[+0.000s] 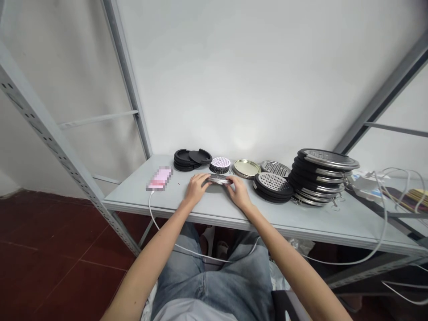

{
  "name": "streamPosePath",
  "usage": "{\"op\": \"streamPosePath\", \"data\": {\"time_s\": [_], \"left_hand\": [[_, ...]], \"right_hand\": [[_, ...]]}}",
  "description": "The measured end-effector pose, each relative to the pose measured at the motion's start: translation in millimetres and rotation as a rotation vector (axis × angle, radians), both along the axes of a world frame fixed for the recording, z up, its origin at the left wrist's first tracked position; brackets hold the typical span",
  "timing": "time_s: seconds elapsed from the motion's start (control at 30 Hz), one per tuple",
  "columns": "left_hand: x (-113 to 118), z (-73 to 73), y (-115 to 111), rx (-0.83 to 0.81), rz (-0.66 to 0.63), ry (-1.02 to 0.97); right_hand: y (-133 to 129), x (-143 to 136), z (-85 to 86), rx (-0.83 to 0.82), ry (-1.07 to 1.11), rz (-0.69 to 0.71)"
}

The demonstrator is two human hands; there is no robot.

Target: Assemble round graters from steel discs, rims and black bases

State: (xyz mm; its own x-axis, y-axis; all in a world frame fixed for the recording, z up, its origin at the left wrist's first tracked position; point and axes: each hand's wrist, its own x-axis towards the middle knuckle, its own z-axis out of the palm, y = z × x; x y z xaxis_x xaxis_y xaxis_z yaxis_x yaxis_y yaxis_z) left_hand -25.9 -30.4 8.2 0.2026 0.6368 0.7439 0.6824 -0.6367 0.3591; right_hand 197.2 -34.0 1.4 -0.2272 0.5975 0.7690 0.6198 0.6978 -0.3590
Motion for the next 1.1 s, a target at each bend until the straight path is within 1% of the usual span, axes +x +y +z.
{"op": "streamPosePath", "data": {"time_s": [0.1,0.2,0.27,0.4,0.47,0.53,0.6,0.67,0.77,0.9,1.0,1.1], "left_hand": [[3.5,3.1,-5.7,0.033,0.024,0.048],[7.1,5.6,-11.1,0.061,0.006,0.108],[7.5,6.0,-11.9,0.070,0.000,0.099],[3.1,3.5,-5.9,0.050,0.031,-0.010],[0.6,1.4,-1.6,0.032,0.006,-0.063],[-1.1,-0.5,1.3,0.003,-0.041,-0.113],[-1.6,-1.6,2.0,-0.028,-0.079,-0.135],[-1.2,-1.5,0.9,-0.046,-0.086,-0.109],[0.7,0.2,-2.7,-0.032,-0.053,-0.018],[3.9,2.4,-7.4,0.008,-0.023,0.098],[4.8,2.5,-8.2,0.035,-0.026,0.105],[3.0,1.4,-5.5,0.030,-0.002,0.028]], "right_hand": [[-5.3,-3.1,5.6,0.074,-0.091,-0.062],[-8.5,-3.5,7.6,0.103,-0.146,-0.042],[-7.9,-2.2,6.1,0.085,-0.105,-0.021],[-2.1,1.7,0.7,-0.002,0.093,-0.002],[1.5,3.5,-1.5,-0.052,0.144,0.020],[4.1,4.8,-2.6,-0.068,0.145,0.030],[4.6,5.0,-2.2,-0.030,0.116,-0.002],[2.4,3.8,0.1,0.035,0.060,-0.053],[-4.3,0.2,5.6,0.129,-0.061,-0.091],[-10.8,-2.5,9.6,0.195,-0.148,-0.082],[-9.6,-1.2,7.5,0.169,-0.095,-0.054],[-4.6,1.5,3.3,0.072,0.045,-0.027]]}}
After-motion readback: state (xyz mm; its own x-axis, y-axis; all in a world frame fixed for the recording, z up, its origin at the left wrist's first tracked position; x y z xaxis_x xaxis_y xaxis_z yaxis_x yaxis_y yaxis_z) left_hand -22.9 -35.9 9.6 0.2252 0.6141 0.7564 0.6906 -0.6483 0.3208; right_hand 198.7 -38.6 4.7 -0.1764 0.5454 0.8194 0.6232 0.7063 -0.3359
